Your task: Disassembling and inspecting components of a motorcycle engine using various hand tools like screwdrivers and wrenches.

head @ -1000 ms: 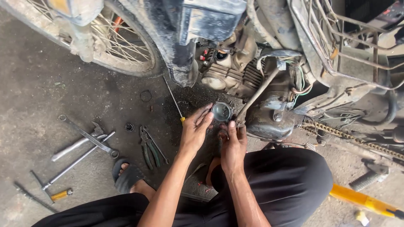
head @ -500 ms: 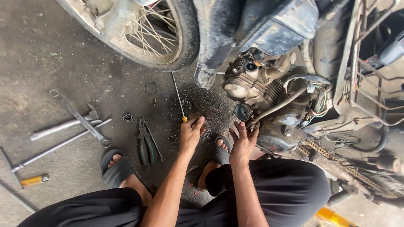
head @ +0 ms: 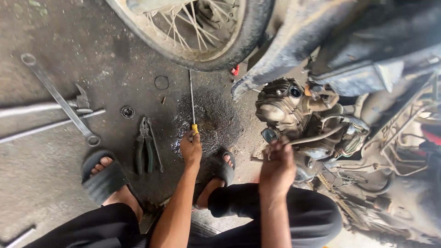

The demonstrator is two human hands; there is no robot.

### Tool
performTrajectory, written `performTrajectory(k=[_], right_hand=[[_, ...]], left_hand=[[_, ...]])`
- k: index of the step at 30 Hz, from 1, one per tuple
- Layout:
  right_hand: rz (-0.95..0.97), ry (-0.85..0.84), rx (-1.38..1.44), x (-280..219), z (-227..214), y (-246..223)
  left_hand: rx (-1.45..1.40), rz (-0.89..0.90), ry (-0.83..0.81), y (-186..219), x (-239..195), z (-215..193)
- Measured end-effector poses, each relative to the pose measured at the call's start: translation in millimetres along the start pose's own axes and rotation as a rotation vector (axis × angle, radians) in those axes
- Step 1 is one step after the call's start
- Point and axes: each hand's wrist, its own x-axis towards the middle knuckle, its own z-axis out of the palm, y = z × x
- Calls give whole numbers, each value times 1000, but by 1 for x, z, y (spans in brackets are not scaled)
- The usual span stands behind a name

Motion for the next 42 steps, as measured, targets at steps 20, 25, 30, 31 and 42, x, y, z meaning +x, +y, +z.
performTrajectory(k=[20,25,30,31,42], right_hand=[[88,-148,8,172,6,-36],[68,-113,55,163,22,-41],[-3,-55,-92,152,44,-31],[-49,-10,-114,149,50,-30],[-197,184,-274,173,29,-25]], left_hand=[[-600,-205,-20,56,-10,-17],[-602,-217,28,30,5,-17],[-627,-220,50,34,8,-23],[-629,-229,28,42,7,-28],[-664,-111,115,-4,17,-3]])
